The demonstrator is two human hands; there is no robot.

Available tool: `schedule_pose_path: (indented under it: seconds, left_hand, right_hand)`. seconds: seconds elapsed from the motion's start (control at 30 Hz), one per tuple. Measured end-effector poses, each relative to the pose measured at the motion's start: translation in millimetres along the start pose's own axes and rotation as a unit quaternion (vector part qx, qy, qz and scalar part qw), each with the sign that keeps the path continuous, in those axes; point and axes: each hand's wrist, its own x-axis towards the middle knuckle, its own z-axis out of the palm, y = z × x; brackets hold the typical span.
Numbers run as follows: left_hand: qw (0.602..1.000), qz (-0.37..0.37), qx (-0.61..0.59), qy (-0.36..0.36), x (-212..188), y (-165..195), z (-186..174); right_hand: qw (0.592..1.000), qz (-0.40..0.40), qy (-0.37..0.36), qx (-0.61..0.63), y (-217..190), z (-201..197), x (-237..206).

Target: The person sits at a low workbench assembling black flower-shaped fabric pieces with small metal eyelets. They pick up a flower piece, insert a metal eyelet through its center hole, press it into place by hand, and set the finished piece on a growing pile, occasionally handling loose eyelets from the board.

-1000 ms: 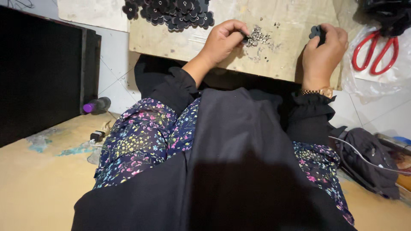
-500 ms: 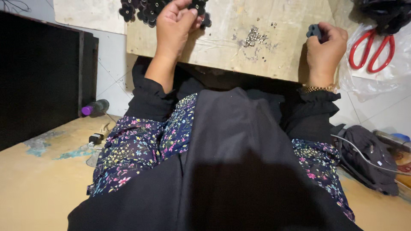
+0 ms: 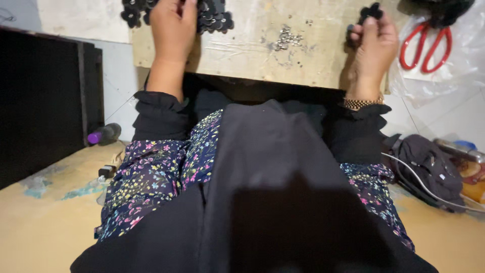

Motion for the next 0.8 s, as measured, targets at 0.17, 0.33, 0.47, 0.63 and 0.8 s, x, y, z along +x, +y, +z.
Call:
schedule_pose_path:
  seconds: [0.17, 0.33, 0.47, 0.63, 0.8]
  left_hand:
    - [0.987, 0.092, 0.087, 0.101, 0, 25, -4]
    - [0.96, -0.029, -0.246, -0.134, -33, 71, 41]
    - [0.8, -0.104, -0.491, -0.33, -52, 83, 75]
    - [0.823, -0.191, -0.476, -0.242, -40, 61, 91]
    - [0.775, -0.192, -0.56, -0.222, -38, 61, 117]
  right_hand:
    - [0.993, 0.065, -0.057, 0.086, -4, 21, -13]
    - [0.98, 0.104, -0.17, 0.031, 1, 62, -53]
    - [0.955, 0.072, -0.287, -0.022, 12, 81, -79]
    - [0.982, -0.035, -0.152, -0.108, 10, 57, -43]
    - [0.904, -0.217, -0.152, -0.337, 9, 44, -40]
